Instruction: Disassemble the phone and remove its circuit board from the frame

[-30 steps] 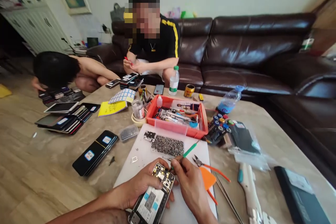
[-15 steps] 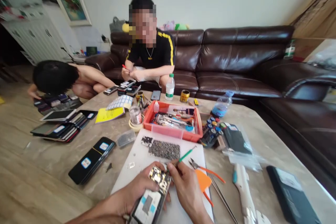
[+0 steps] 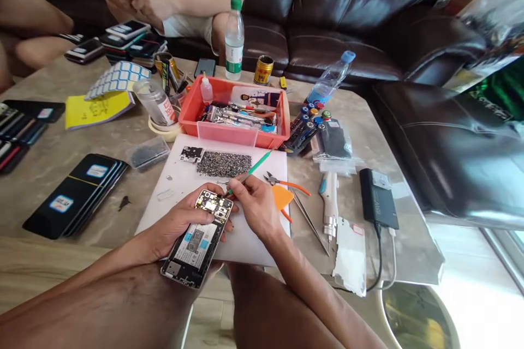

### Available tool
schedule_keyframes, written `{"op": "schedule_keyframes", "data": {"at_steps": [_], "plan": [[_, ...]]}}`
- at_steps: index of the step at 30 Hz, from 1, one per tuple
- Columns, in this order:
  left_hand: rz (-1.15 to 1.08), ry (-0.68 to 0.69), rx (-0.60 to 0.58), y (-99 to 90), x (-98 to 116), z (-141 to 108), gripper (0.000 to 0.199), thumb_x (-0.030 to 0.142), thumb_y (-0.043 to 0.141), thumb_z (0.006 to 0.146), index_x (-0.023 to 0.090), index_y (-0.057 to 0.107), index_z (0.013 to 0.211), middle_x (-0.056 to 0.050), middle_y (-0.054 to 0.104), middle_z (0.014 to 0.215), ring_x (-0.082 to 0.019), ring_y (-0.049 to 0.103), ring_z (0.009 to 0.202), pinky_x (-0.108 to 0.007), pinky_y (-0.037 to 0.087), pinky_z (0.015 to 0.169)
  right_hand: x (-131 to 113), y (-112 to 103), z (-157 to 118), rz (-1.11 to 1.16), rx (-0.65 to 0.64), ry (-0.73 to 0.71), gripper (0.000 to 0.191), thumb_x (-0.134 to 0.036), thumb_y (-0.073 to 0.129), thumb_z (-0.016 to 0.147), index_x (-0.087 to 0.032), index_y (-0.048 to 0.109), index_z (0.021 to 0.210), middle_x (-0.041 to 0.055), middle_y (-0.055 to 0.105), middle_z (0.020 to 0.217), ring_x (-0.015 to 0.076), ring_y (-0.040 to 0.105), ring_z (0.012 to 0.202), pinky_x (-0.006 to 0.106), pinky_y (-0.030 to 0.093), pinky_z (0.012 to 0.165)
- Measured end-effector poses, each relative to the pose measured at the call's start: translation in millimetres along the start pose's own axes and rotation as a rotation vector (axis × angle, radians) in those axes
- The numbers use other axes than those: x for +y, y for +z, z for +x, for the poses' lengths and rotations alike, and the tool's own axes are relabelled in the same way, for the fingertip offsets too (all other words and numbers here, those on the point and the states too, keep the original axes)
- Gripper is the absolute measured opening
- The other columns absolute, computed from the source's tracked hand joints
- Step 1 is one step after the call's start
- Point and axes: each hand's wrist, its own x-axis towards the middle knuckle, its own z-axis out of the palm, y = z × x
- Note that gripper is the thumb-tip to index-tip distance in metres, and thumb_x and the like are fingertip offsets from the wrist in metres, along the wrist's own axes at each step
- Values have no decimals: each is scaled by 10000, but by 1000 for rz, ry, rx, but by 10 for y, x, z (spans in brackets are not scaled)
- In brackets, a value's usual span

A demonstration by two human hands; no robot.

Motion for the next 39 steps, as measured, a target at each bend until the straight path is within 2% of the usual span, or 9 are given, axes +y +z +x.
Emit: {"op": "schedule_keyframes", "data": {"at_steps": [5,8,14,24,29,36,39], "plan": [[-5,7,-9,-10,22,-18,525,73,704,737,236,485,1186,-91,775,1150,-333,806,937,-413,653,696,-6,14,-55,-110,61,-90,393,-580,678,940,-201,700,842,32,735,763,183,664,723,296,524,684],[1,-10,-4,-2,39,-29,541,76,708,733,240,478,1194,-93,773,1159,-320,806,889,-389,641,662,-24,18,-57,-148,83,-80,420,-599,676,935,-197,703,816,35,736,739,184,666,709,292,523,664],[-3,-25,20,51,75,-44,502,67,711,717,227,497,1142,-58,785,1064,-257,799,818,-377,650,701,-19,26,-21,-47,62,-37,418,-589,688,922,-190,706,804,20,722,741,177,669,720,286,530,679],[-20,-8,0,24,65,-40,505,96,738,733,238,505,1159,-77,793,1103,-255,805,833,-381,660,722,17,18,-38,132,41,-14,394,-583,758,885,-198,753,801,18,700,740,173,635,722,288,505,695],[-40,13,5,58,75,-43,494,84,747,716,220,520,1134,-77,802,1057,-238,800,816,-364,665,713,42,29,-10,173,5,72,414,-609,753,884,-205,728,801,4,662,685,156,573,631,283,482,628],[-57,37,-9,61,87,-42,480,90,749,719,217,531,1127,-88,805,1077,-248,798,821,-376,665,704,63,56,31,263,-44,102,425,-626,744,885,-209,707,811,-5,647,682,144,547,586,273,476,566],[-57,42,-7,69,93,-44,472,84,743,723,222,530,1120,-77,807,1065,-248,801,818,-366,662,700,12,52,6,211,-12,50,390,-579,737,913,-207,727,796,-6,656,684,146,587,622,273,498,609]]}}
